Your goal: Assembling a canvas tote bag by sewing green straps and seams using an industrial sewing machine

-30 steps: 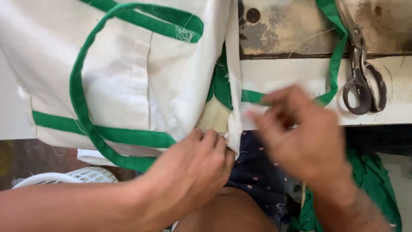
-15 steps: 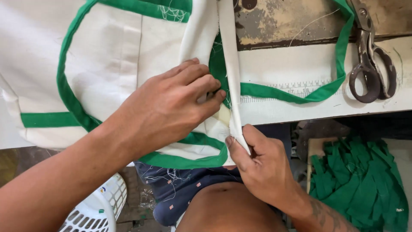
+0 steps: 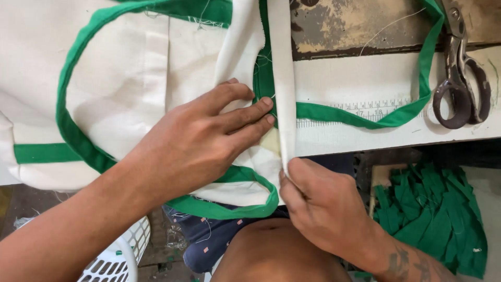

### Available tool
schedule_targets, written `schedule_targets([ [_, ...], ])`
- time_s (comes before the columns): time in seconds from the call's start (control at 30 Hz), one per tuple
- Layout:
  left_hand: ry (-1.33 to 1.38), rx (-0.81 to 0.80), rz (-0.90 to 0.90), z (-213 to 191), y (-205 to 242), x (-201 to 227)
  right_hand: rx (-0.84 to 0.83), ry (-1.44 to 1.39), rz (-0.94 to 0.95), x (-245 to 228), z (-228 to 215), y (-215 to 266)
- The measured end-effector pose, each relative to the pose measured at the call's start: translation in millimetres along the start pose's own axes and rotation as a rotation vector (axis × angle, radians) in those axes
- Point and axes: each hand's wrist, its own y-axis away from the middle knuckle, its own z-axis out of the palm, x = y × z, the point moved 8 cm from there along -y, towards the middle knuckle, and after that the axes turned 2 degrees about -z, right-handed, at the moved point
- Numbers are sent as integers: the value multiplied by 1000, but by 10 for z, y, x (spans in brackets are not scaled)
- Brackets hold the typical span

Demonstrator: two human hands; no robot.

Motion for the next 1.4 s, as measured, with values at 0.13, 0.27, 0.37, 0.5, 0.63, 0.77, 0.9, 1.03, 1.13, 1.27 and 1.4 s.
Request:
schedule_targets([
  [0.13,-91,-158,-1,99,-20,-21,48,-456,256,273,-146,59],
  [0.27,101,-388,-98,226,-178,-138,122,-767,224,175,-217,76],
  [0.37,1,-363,20,41,-371,-240,175,-542,384,296,-146,-1],
  [0.5,41,-250,56,71,-294,-255,205,-630,335,400,-53,-35],
  [0.63,-18,-413,30,219,-199,-197,211,-761,337,505,-16,-4],
  [0.77,-17,-351,-3,201,-130,-205,202,-1201,607,719,148,116],
  [0.9,-13,-295,-4,137,-121,-192,168,-687,362,426,-190,-63],
  [1.03,9,-442,-71,154,-58,-199,308,-521,342,235,-255,-35],
  [1.13,-37,-490,-65,176,-61,-206,408,-335,312,161,-310,35],
  [1.27,-96,-385,-25,187,-32,-87,495,-11,-17,-88,-299,31],
  [1.4,-54,-362,-72,223,-29,-14,451,203,-77,-231,-335,20],
])
